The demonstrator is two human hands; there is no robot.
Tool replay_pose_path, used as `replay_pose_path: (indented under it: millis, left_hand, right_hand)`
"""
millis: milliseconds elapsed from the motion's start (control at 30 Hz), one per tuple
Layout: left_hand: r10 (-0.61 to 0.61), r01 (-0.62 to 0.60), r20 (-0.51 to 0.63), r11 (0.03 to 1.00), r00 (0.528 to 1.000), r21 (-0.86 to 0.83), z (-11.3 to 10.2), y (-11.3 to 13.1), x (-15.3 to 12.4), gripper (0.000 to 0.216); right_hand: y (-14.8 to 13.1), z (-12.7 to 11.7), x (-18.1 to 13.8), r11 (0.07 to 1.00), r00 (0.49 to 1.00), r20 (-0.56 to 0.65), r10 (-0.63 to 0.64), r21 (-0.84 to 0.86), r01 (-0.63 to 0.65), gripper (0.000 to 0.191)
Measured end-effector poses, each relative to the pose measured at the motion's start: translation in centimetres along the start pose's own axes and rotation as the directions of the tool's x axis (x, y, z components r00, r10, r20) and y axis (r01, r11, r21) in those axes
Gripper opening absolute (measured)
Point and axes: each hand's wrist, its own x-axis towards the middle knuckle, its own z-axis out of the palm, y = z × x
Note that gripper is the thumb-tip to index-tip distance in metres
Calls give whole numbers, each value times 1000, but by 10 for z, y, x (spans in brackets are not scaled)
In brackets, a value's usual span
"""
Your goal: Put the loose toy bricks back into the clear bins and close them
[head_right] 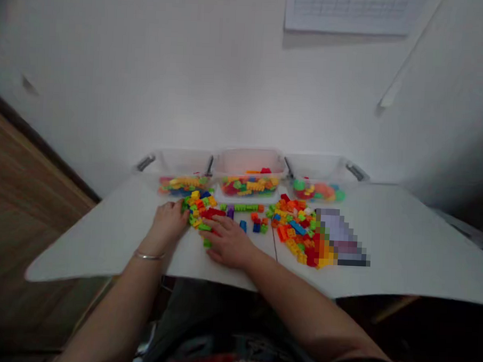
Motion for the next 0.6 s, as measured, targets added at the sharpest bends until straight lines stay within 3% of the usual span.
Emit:
replay_pose_path:
  millis: [300, 600]
  left_hand:
    - [-133, 112, -57, 954, 990, -277, 14, 17, 0, 37]
    - [-93, 96, 24, 936, 995, -339, 11, 28, 2, 26]
  right_hand:
    - [1, 1, 2, 997, 998, -24, 63, 36, -62, 35]
    - [6, -2, -1, 967, 960, -118, 253, 49, -249, 30]
